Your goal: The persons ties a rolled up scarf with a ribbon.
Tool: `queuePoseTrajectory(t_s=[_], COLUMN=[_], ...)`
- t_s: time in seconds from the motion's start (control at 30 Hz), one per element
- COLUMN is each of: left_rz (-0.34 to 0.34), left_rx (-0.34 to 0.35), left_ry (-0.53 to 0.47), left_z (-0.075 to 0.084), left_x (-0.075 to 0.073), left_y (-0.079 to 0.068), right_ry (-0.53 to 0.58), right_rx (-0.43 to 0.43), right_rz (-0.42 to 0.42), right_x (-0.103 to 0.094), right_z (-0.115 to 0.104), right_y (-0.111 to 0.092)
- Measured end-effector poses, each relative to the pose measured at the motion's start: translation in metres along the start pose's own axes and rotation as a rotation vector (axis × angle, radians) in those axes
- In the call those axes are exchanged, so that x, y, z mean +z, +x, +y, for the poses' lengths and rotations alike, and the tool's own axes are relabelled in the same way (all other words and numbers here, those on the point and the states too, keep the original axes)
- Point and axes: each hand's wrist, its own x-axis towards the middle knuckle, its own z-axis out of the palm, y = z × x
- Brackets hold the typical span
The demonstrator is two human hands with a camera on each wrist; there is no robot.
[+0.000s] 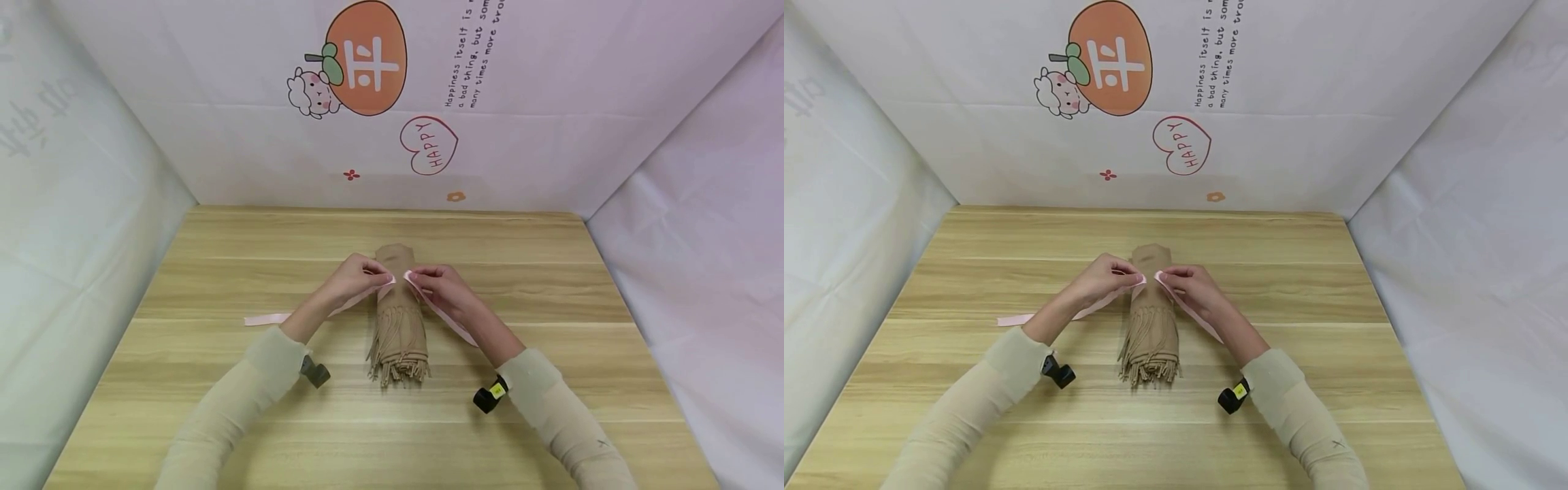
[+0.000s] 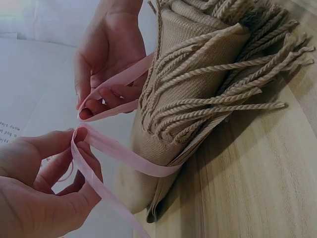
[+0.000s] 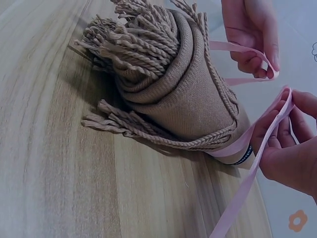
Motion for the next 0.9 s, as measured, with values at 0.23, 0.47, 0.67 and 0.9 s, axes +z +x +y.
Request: queuePoseTrajectory(t_s=[0.23,0.47,0.67,0.9], left_rz=[0.010,-0.021,-0.060,-0.064], left_rx=[-0.012,0.005,0.038,0.072], left_ry=[-0.003,-0.042,-0.040,0.047], left_z=[0.0022,0.0054,0.0041,0.0010], left_x=[0.0039,0.0055,0.0063,0.0082], left_y=[0.0024,0.0031,0.0048,0.0089], right_ry=[-0.006,-0.024,-0.028,-0.024], right_rx=[-0.001,-0.002,-0.016,-0.025], right_rz=[0.011,0.007,-0.003,-0.004], right_x=[0.0022,0.0032,0.0050,0.0068], right_z=[-0.0002,-0.0005,-0.0022,-0.0035], right_y=[0.0013,0.0017,0.0000,0.0004])
